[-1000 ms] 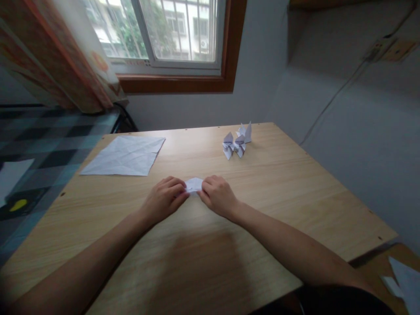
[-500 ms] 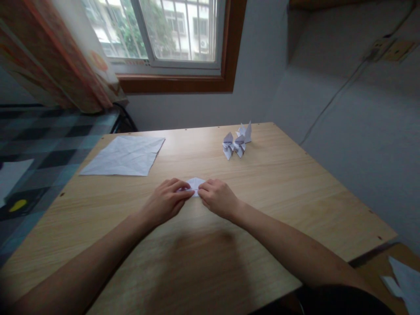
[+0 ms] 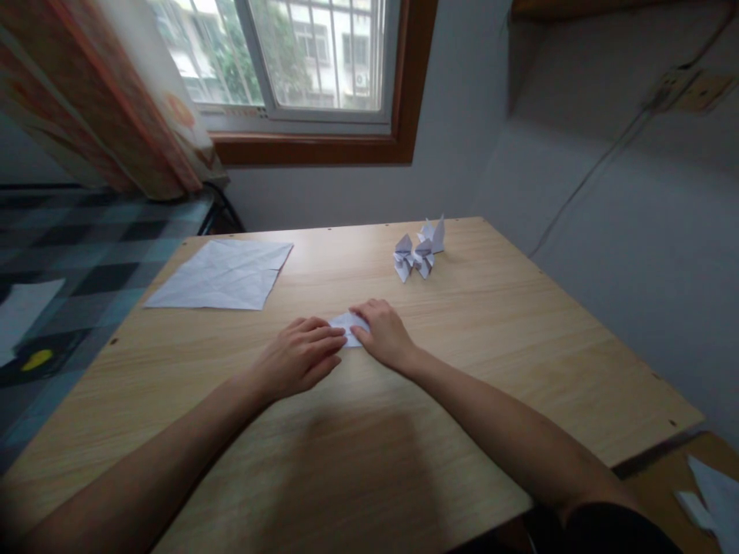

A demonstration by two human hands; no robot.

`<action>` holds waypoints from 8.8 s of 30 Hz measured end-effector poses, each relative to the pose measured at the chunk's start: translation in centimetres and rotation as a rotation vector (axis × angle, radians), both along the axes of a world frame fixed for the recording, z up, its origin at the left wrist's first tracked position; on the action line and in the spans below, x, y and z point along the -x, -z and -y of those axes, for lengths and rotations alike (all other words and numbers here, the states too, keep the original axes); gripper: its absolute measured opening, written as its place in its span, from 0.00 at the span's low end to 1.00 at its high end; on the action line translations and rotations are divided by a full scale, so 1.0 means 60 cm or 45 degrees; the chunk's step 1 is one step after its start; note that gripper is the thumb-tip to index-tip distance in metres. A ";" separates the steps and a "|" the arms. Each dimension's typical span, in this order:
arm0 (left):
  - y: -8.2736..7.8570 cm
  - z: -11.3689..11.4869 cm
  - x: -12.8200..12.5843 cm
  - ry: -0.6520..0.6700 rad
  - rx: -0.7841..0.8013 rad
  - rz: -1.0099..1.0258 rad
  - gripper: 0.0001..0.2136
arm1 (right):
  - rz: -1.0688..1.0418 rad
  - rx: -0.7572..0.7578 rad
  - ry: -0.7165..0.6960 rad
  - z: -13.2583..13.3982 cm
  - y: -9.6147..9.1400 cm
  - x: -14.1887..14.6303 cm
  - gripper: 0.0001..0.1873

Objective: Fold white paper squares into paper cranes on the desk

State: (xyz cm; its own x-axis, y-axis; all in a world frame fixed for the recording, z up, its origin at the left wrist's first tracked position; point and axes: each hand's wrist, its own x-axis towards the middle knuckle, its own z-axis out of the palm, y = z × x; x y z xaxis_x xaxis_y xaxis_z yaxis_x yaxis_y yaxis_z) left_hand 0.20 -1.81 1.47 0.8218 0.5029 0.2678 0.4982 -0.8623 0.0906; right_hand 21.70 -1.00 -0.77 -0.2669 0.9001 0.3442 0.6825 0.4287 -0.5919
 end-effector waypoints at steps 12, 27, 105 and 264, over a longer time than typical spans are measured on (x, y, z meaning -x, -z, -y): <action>0.000 0.005 0.000 -0.019 -0.137 0.041 0.09 | 0.388 -0.248 -0.183 0.019 -0.002 -0.007 0.10; 0.010 -0.004 0.002 -0.223 -0.314 0.060 0.08 | 0.458 -0.108 -0.333 0.041 -0.037 -0.009 0.09; 0.007 0.008 -0.047 -0.679 1.106 1.661 0.12 | -0.615 -0.257 0.040 0.036 -0.017 0.068 0.04; 0.015 0.013 -0.024 -0.362 1.080 1.279 0.11 | -1.152 0.340 -0.189 0.033 0.004 0.067 0.18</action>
State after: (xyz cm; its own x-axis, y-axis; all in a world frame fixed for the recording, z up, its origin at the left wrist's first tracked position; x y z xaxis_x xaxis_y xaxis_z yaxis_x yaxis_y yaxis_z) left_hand 1.63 -2.58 0.58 0.2953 0.9317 0.2113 0.0526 -0.2367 0.9701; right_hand 17.66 -2.99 -1.01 -0.1180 0.9573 0.2640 -0.1327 0.2483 -0.9596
